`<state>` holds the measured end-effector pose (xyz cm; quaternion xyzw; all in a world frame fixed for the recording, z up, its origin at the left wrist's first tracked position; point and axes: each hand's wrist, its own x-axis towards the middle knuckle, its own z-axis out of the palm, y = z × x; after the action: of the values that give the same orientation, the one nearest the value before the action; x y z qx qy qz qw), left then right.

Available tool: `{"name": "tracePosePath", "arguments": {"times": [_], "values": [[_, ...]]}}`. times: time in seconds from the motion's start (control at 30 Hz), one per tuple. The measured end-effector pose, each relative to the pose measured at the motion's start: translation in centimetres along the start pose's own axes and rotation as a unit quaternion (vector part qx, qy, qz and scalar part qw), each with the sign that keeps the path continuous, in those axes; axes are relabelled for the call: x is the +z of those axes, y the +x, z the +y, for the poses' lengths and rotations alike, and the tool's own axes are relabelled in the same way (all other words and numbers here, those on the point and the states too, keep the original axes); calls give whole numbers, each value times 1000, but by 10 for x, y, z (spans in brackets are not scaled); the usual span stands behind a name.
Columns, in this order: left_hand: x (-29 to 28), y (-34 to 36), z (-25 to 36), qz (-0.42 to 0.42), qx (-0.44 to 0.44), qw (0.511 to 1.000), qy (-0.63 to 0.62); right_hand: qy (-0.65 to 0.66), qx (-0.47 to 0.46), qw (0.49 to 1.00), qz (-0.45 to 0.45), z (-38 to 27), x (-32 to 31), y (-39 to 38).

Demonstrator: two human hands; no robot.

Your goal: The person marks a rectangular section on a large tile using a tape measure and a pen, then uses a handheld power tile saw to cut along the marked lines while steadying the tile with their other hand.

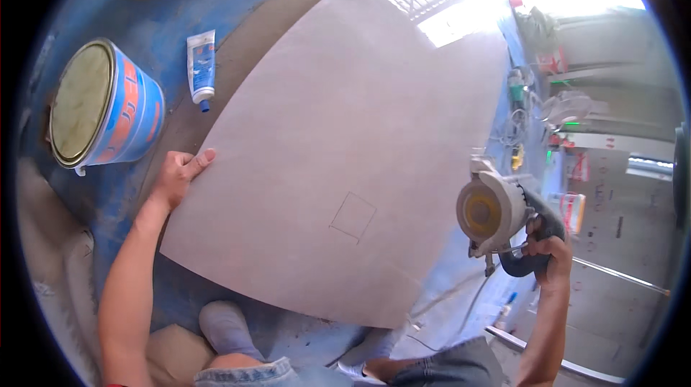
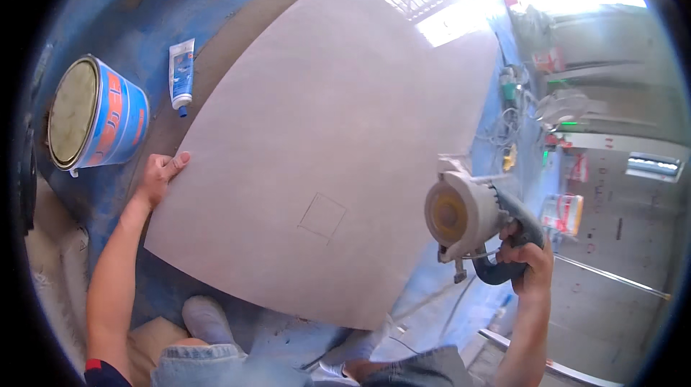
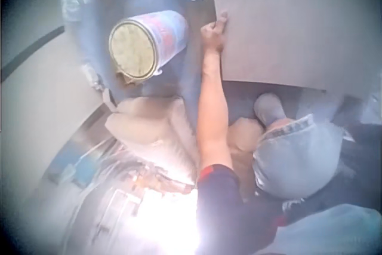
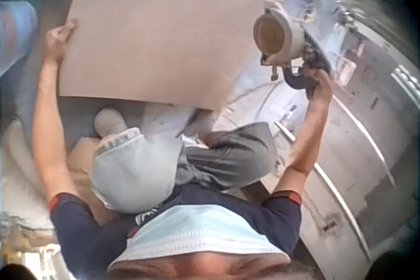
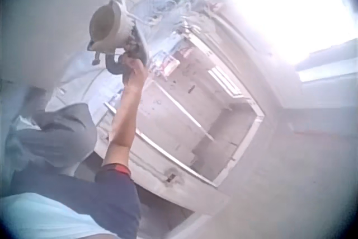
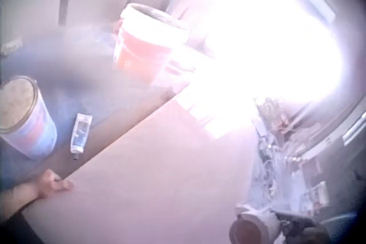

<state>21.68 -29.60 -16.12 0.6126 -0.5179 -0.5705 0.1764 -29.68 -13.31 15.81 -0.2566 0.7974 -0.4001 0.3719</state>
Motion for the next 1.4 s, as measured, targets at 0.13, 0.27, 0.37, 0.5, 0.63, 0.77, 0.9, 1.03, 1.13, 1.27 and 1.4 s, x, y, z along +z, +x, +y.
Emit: {"name": "tracePosePath", "arguments": {"times": [0.13,0.27,0.37,0.5,0.63,0.77,0.9,1.03,1.13,1.27,1.4], "values": [[2,-13,13,55,1,997,54,19,-17,995,-101,25,2,30],[-2,-23,29,156,-79,938,298,58,22,980,-188,37,-16,51],[31,-46,44,227,-143,883,386,56,27,965,-255,39,-36,61],[82,-91,74,169,-214,861,429,19,9,960,-279,28,-70,66],[85,-91,11,214,-113,860,450,-14,-4,958,-287,14,-63,60],[95,-102,-26,360,48,826,432,-102,-12,958,-269,-3,-49,51],[105,-100,-19,376,55,824,420,-117,20,961,-250,-27,-50,50],[106,-99,-14,398,69,805,434,-60,61,957,-276,-47,-36,52],[102,-102,-14,401,62,810,424,-65,53,950,-301,-40,-18,59],[103,-105,-10,396,46,815,420,-105,26,947,-302,-19,11,69],[110,-89,-10,412,69,809,413,-89,-43,930,-353,10,34,86]]}}
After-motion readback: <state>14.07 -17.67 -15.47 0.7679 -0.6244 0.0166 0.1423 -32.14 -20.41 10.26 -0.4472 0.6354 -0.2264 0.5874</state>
